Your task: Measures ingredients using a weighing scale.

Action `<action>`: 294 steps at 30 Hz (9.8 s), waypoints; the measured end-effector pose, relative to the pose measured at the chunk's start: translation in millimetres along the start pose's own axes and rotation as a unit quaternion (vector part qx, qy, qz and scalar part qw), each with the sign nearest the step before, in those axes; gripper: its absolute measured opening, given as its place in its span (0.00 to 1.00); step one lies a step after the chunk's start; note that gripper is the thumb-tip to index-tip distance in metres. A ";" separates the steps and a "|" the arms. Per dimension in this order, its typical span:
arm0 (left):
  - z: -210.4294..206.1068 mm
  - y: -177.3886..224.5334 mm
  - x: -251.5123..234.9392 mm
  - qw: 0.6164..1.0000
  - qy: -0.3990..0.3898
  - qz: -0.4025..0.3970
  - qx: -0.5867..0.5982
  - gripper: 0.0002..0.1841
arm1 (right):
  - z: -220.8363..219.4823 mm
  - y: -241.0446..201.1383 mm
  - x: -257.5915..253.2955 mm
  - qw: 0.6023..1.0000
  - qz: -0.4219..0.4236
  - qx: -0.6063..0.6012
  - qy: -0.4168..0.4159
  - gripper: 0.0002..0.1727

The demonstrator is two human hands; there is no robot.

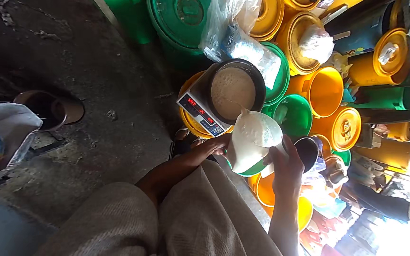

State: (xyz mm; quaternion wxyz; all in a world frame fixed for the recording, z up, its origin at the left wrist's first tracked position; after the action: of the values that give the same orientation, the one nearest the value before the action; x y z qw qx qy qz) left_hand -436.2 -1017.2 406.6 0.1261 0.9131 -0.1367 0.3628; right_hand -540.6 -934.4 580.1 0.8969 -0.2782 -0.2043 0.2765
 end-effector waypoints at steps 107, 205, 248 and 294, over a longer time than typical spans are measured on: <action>-2.2 8.4 5.8 1.000 -0.016 0.005 0.012 0.21 | -6.3 -0.7 -10.4 1.000 0.000 0.008 -0.013 0.35; 14.4 10.3 -28.5 0.997 -0.037 -0.029 0.055 0.23 | -7.3 -13.8 -21.3 1.000 0.004 0.012 -0.012 0.36; 16.4 4.4 -30.1 0.999 -0.027 -0.007 0.037 0.23 | -10.4 -8.1 -15.3 1.000 -0.008 -0.001 -0.007 0.35; 24.0 -6.9 -29.5 0.997 -0.056 0.025 0.056 0.25 | -17.1 -12.4 -18.6 1.000 -0.007 0.003 -0.015 0.34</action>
State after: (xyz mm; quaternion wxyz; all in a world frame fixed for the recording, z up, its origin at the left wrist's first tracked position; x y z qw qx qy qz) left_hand -439.4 -1014.0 368.2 0.0578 0.9339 -0.1455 0.3214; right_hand -541.2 -960.9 570.7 0.8965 -0.2700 -0.2185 0.2750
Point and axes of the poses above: each hand's wrist, its own x-axis away from the middle knuckle, its own z-axis out of the back of the hand, y = z × x, the point moved 4 cm from there along -x, towards the middle knuckle, and after that the axes turned 13 degrees about x, right-handed, at the moved point
